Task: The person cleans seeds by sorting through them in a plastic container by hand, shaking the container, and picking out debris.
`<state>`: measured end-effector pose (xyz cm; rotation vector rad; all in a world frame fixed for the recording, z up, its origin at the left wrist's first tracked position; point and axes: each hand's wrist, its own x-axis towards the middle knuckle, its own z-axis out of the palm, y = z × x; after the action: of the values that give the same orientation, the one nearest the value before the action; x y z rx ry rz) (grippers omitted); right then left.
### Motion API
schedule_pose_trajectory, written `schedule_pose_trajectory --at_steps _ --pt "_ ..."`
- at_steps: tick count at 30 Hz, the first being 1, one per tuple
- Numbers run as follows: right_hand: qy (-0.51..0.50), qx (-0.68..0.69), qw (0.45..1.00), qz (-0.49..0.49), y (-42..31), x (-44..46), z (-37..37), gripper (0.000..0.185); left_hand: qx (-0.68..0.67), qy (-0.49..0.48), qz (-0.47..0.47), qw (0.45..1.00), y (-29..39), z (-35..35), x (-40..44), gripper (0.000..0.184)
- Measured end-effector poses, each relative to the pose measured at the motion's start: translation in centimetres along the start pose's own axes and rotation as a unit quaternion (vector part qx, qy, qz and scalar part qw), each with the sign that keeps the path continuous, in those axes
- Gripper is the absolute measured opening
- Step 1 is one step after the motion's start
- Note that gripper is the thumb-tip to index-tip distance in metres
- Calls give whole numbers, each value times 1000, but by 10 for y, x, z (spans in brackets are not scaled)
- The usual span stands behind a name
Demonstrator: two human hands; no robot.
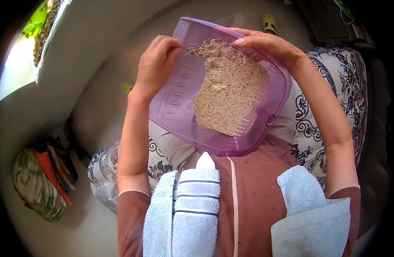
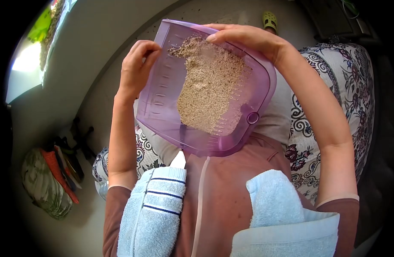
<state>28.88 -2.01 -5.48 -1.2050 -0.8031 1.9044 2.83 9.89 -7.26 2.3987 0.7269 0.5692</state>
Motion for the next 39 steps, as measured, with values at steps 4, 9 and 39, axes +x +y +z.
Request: schedule_pose_trajectory --at_steps 4,9,39 --pt "-1 -13 1000 -9 -1 0 -1 67 -215 86 -211 950 -23 -25 -13 19" --pt "1 -26 1000 -2 2 7 -6 62 237 138 -22 961 -19 -31 -18 21" --pt "0 -7 1000 -9 5 5 -2 62 38 165 -167 971 -30 -22 -24 18"
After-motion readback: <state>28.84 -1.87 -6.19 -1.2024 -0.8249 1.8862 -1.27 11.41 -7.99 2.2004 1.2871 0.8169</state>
